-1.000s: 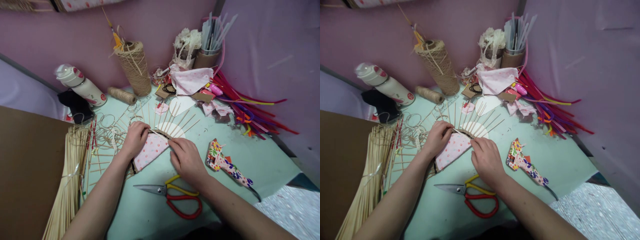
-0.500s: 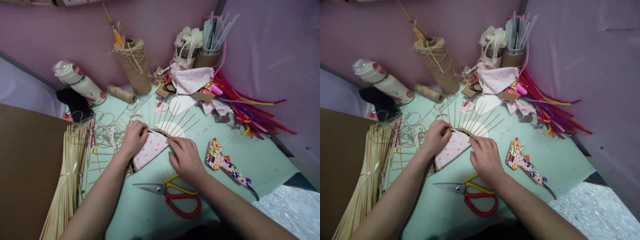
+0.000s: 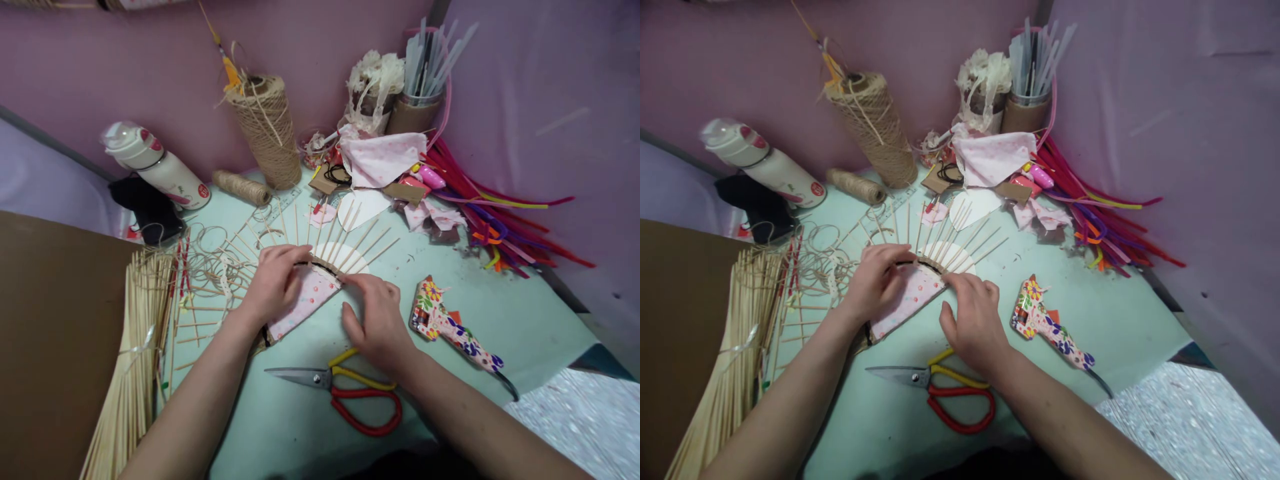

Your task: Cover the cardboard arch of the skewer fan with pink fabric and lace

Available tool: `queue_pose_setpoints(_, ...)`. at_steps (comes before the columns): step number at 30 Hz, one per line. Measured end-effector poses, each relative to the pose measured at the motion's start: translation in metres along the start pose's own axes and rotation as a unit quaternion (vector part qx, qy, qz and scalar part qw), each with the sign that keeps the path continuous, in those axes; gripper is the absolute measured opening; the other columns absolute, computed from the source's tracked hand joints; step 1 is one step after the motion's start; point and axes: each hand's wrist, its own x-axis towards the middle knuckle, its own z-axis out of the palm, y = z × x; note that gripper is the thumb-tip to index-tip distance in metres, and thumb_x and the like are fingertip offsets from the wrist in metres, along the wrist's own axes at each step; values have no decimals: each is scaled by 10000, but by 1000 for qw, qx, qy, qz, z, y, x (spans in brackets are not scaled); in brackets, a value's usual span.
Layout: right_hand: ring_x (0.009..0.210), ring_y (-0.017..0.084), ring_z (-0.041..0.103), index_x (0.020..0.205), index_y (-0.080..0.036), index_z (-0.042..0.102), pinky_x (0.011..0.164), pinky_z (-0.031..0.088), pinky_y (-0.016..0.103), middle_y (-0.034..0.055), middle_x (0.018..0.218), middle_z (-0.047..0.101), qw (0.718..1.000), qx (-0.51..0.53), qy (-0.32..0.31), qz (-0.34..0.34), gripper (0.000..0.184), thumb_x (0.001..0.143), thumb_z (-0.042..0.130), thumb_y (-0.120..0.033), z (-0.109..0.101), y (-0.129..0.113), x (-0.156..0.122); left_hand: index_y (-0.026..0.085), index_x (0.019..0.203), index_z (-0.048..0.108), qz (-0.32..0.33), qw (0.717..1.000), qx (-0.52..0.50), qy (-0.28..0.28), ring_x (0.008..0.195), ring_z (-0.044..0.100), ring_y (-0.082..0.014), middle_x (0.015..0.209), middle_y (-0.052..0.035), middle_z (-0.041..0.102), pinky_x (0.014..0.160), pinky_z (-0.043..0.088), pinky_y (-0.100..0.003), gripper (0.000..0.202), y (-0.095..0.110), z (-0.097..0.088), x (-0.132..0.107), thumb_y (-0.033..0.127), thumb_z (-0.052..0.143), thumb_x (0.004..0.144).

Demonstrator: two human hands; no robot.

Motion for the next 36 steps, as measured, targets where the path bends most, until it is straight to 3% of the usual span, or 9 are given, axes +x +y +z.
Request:
queue_pose_setpoints(3, 1085, 250, 580, 1189, -177, 498, 910, 326, 411, 103, 1147, 668, 999, -14, -39, -7, 316, 874, 492, -157, 1, -2, 1, 226, 1294, 477, 14, 998, 5, -62, 1066, 589, -208, 1063, -30, 721, 944, 364, -394, 557, 1, 1, 0, 25, 459, 775)
queue_pose_setpoints(6, 1074, 256, 578, 1173, -178, 507, 908, 323, 417, 105, 1137, 673, 998, -26, -49, 2, 293, 880, 496, -163, 1, -2, 1, 220, 1284, 503, -3, 996, 51, -71, 1053, 579, -237, 1018, -45, 727, 939, 336, -431, 500, 0, 0, -1, 66, 478, 808)
queue_pose_setpoints(9, 1076, 252, 575, 1176, -168, 505, 922, 332, 413, 105, 1125, 668, 999, -14, -38, 5, 302, 874, 506, -165, 0, -1, 1, 210, 1245, 541, -29, 995, 84, -37, 1040, 565, -252, 995, -64, 709, 935, 336, -447, 438, -2, -3, -2, 93, 478, 828)
queue_pose_setpoints(12, 1099, 251, 565, 1218, -157, 481, 950, 335, 413, 114, 1146, 651, 1000, 2, -5, 4, 354, 866, 510, -166, 0, -1, 0, 206, 1138, 615, -66, 991, 112, 45, 1034, 529, -265, 1020, -93, 656, 912, 358, -447, 368, -2, -4, -3, 92, 485, 813)
queue_pose_setpoints(14, 1111, 253, 557, 1236, -155, 467, 956, 339, 415, 119, 1161, 640, 1000, 4, 15, 2, 377, 861, 510, -162, 1, 0, 0, 218, 1076, 654, -46, 990, 115, 67, 1021, 501, -266, 1026, -99, 621, 909, 363, -449, 313, -1, -3, -4, 117, 510, 817)
queue_pose_setpoints(18, 1116, 262, 545, 1242, -159, 468, 953, 349, 422, 118, 1159, 640, 1000, -8, -1, -8, 386, 859, 519, -165, 4, -1, 3, 265, 1101, 675, 37, 997, 65, -23, 1078, 450, -265, 1108, -89, 594, 950, 341, -465, 295, 7, 3, -3, 169, 526, 865)
queue_pose_setpoints(21, 1118, 268, 541, 1232, -159, 482, 943, 355, 433, 120, 1159, 646, 999, -18, -35, -10, 374, 860, 516, -163, 6, -2, 5, 282, 1067, 691, 34, 996, 56, -66, 1119, 421, -273, 1175, -79, 591, 954, 335, -478, 275, 10, 8, -2, 175, 512, 887)
queue_pose_setpoints(28, 1135, 263, 543, 1232, -161, 469, 971, 361, 432, 127, 1176, 633, 1000, 15, -25, 2, 382, 854, 522, -171, 7, -1, 4, 242, 1124, 647, -10, 996, 16, -86, 1124, 433, -263, 1170, -84, 596, 973, 359, -463, 397, 12, 8, 1, 77, 464, 812)
queue_pose_setpoints(36, 1153, 262, 541, 1230, -159, 467, 953, 359, 433, 129, 1202, 632, 999, 10, -52, 2, 381, 853, 518, -156, 9, -3, 6, 235, 1389, 414, 3, 994, -33, -103, 1094, 505, -225, 1112, -42, 678, 981, 333, -415, 650, 9, 5, 2, 31, 431, 772)
